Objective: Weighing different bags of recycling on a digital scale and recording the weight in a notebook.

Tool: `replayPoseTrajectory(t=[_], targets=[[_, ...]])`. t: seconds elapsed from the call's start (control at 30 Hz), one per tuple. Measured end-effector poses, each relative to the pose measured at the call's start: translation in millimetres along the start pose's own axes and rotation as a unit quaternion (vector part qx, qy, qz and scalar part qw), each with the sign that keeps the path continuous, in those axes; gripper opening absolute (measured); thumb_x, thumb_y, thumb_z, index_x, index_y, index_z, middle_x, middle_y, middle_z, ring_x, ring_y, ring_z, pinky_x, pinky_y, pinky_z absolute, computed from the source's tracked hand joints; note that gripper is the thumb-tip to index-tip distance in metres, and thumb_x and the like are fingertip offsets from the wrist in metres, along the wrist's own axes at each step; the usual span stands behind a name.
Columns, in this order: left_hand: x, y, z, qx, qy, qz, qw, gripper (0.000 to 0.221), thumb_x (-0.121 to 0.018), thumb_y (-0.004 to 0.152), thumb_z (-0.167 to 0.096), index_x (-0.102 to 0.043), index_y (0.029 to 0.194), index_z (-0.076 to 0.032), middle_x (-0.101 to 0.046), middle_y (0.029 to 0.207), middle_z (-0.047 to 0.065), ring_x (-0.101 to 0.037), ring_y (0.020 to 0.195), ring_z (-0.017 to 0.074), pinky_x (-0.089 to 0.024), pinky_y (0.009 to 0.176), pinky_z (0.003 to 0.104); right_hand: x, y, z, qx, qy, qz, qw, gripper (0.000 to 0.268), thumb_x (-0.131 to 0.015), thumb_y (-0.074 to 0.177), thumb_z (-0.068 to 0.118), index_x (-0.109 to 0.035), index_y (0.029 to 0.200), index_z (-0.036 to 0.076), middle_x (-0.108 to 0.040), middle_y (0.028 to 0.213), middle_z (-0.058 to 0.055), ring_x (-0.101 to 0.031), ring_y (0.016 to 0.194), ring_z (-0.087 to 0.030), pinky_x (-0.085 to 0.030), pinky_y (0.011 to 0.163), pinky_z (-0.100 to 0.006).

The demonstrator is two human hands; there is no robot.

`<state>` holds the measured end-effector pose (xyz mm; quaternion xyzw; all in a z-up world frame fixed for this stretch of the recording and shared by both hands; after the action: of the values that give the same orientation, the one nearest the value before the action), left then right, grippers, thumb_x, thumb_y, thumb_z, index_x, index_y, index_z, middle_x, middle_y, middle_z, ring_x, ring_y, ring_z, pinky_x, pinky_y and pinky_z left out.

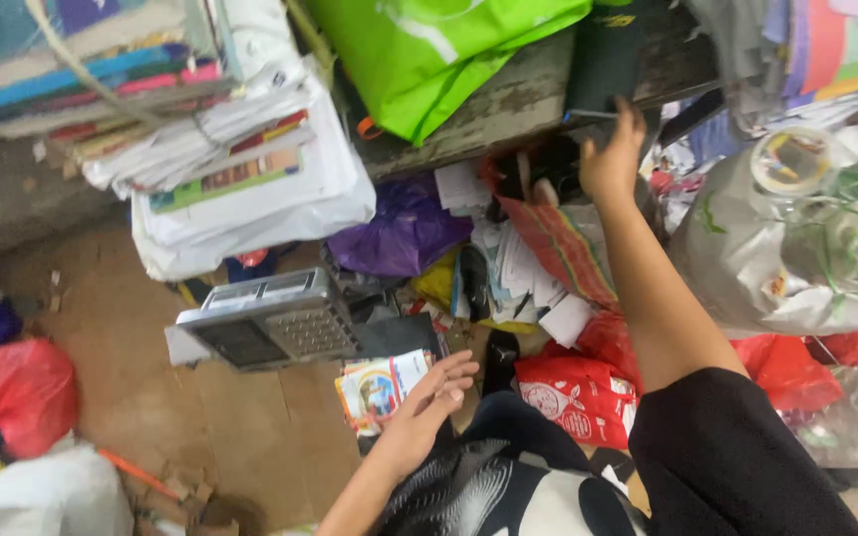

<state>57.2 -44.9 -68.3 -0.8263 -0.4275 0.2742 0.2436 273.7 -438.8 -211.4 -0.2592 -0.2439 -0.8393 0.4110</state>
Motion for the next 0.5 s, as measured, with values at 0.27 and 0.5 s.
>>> replayPoseTrajectory(t=[0.27,0.5], targets=[[24.1,8.6,33.9,-0.021,-0.004,-0.025,0.999,0.051,-0.053,0.101,-0.017,-0.047,0.151,-0.008,-0.059,0.142,0.009,-0.054,0.13,0.0159,-0.039,0.113,0.031,-76.0,-226.7,7.5,-0.011,0.038,0.31,0.95,0.046,-0.074,0.085,0.017,-0.066,0.128,0.005,-0.071,0.117,-0.022,-0.069,0.104,-0.035,-0.056,0.091,-0.045],[83.7,47.0,114.5,-0.051,0.013,-0.006,0.999,0.055,-0.057,0.1,-0.018,-0.046,0.153,-0.009,-0.06,0.141,0.01,-0.056,0.119,0.0181,-0.043,0.107,0.033,-133.6,-409.5,72.8,-0.097,0.27,0.584,0.759,0.03,-0.068,0.091,0.014,-0.06,0.118,0.003,-0.076,0.108,-0.014,-0.073,0.1,-0.022,-0.058,0.085,-0.039]])
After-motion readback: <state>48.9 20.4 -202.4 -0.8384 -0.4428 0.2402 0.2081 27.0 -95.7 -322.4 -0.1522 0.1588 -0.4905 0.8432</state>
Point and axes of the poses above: each hand's wrist, its own y-axis towards the middle knuckle, its own x-axis out of the back of the hand, z = x × y, the point moved 10 cm from there along y, towards the middle knuckle
